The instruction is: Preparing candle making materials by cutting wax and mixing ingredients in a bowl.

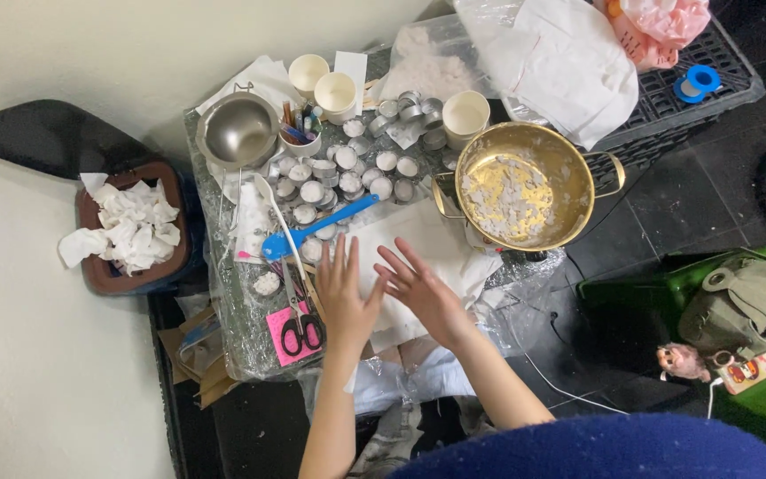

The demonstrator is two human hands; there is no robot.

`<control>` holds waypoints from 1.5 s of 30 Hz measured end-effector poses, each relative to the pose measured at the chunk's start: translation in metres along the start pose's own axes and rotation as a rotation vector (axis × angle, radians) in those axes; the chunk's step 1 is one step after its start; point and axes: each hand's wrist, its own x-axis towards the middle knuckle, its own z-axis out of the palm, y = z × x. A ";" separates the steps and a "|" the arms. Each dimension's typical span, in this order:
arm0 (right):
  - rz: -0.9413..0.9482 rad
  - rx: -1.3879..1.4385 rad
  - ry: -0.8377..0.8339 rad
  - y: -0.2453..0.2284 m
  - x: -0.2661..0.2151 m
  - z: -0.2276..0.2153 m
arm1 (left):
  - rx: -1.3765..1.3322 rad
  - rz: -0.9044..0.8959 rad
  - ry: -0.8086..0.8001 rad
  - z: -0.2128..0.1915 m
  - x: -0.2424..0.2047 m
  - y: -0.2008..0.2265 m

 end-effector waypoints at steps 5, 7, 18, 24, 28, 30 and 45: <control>-0.247 -0.493 0.232 0.005 -0.028 -0.026 | -0.064 -0.049 0.066 -0.007 -0.012 -0.008; -0.415 -0.585 0.255 -0.006 -0.030 -0.018 | -0.069 -0.050 0.039 -0.006 -0.019 -0.005; -0.024 -1.080 0.055 -0.057 -0.025 0.021 | 0.056 0.002 -0.008 -0.013 -0.010 0.013; 0.020 -1.067 0.062 -0.073 -0.027 0.017 | 0.047 0.011 -0.020 -0.026 -0.013 0.017; 0.070 -1.138 0.028 -0.060 -0.019 0.016 | 0.133 -0.152 -0.110 -0.017 -0.024 -0.021; 0.072 -1.218 0.036 -0.049 -0.013 0.019 | 0.216 -0.194 -0.098 -0.021 -0.026 -0.032; 0.094 -1.241 0.057 -0.028 -0.013 0.008 | 0.230 -0.542 0.219 -0.047 -0.017 -0.073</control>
